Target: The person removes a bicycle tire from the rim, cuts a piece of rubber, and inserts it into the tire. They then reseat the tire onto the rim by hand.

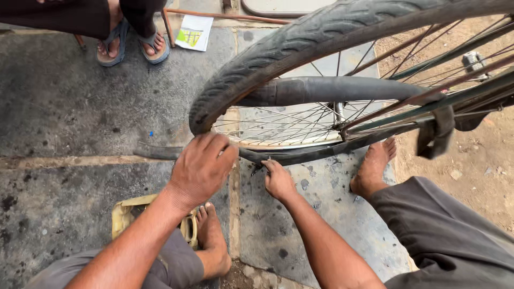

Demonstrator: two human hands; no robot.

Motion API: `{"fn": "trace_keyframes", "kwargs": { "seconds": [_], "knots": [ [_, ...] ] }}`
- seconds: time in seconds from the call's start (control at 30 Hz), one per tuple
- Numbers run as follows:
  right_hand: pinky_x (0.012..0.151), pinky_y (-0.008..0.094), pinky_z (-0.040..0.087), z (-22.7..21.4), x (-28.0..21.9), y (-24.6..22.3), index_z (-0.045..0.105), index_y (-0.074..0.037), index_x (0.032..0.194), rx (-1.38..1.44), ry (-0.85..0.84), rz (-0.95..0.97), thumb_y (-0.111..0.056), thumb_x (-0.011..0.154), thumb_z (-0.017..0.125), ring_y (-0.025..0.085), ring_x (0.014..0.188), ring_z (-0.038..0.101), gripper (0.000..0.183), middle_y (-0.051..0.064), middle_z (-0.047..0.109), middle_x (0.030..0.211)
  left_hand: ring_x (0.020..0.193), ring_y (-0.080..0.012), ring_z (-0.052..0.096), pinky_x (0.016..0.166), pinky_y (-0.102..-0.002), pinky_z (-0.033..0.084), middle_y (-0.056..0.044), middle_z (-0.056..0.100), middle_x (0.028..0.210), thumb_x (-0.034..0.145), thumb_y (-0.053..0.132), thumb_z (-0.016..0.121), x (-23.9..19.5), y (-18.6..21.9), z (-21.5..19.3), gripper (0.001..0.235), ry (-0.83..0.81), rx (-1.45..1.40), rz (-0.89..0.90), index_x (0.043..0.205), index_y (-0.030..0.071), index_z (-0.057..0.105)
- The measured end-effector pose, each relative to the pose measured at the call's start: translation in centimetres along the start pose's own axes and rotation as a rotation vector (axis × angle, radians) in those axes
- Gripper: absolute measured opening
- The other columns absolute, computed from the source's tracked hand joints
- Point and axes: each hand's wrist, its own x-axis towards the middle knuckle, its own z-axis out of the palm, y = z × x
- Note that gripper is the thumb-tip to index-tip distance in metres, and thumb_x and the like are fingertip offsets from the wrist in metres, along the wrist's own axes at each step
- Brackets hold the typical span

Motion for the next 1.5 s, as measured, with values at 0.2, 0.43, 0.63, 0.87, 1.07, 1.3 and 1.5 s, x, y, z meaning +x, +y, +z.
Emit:
{"fn": "trace_keyframes", "kwargs": {
  "seconds": [0.2,0.43,0.63,0.87,1.07,1.3,1.5],
  "knots": [
    [0.103,0.047,0.051,-6.2,0.8,-5.5,0.018,-0.021,0.164,0.051,-0.328,0.650,-0.017,0.100,0.052,0.039,0.117,0.064,0.072,0.020,0.067,0.125,0.113,-0.0275,0.056,0.104,-0.044,0.041,-0.010,0.062,0.110,0.078,0.023,0.061,-1.8,-1.8,4.4,0.033,-0.471,0.385,0.321,0.107,0.005,0.065],
    [0.108,0.051,0.040,-4.0,1.7,-6.6,0.007,-0.008,0.160,0.297,-0.060,0.204,-0.013,0.089,0.063,0.049,0.129,0.049,0.091,0.032,0.046,0.146,0.125,-0.0258,0.049,0.112,-0.042,0.031,-0.006,0.056,0.123,0.077,0.029,0.057,-3.5,-6.4,5.9,0.053,-0.395,0.830,0.648,0.126,0.009,0.060],
    [0.114,0.049,0.039,-0.1,3.3,-3.2,0.013,-0.014,0.163,0.282,-0.348,0.459,-0.014,0.096,0.055,0.041,0.129,0.055,0.080,0.025,0.052,0.143,0.124,-0.0232,0.048,0.115,-0.043,0.030,-0.004,0.054,0.120,0.076,0.028,0.061,-3.2,-8.6,6.4,0.048,-0.374,0.785,0.749,0.121,0.013,0.061],
    [0.110,0.048,0.044,-0.7,3.7,-2.5,0.036,-0.013,0.155,0.175,-0.253,0.318,-0.014,0.095,0.058,0.036,0.119,0.060,0.064,0.018,0.061,0.123,0.117,-0.0211,0.052,0.110,-0.048,0.028,-0.002,0.055,0.113,0.081,0.029,0.062,-2.5,-9.2,8.7,0.036,-0.422,0.673,0.625,0.114,0.016,0.065],
    [0.104,0.046,0.042,-1.3,4.4,-3.9,0.049,-0.017,0.147,0.010,-0.382,0.261,-0.012,0.088,0.060,0.030,0.123,0.053,0.061,0.013,0.054,0.128,0.116,-0.0200,0.056,0.112,-0.046,0.025,-0.001,0.064,0.107,0.085,0.028,0.062,-1.9,-9.1,9.4,0.022,-0.488,0.544,0.499,0.103,0.016,0.066],
    [0.098,0.046,0.045,-0.1,7.4,-6.3,0.056,-0.013,0.141,-0.137,-0.375,0.222,-0.010,0.087,0.060,0.033,0.119,0.053,0.054,0.017,0.056,0.125,0.117,-0.0223,0.056,0.113,-0.045,0.023,-0.005,0.068,0.111,0.078,0.030,0.060,-2.6,-8.1,9.7,0.039,-0.475,0.696,0.495,0.108,0.008,0.073],
    [0.101,0.051,0.047,0.9,7.5,-10.0,0.059,-0.004,0.137,0.232,-0.175,0.160,-0.012,0.083,0.062,0.041,0.117,0.059,0.055,0.022,0.062,0.121,0.117,-0.0284,0.055,0.110,-0.049,0.021,-0.011,0.066,0.114,0.081,0.031,0.060,-2.8,-7.1,10.3,0.043,-0.579,0.767,0.463,0.111,0.003,0.073]
  ]
}}
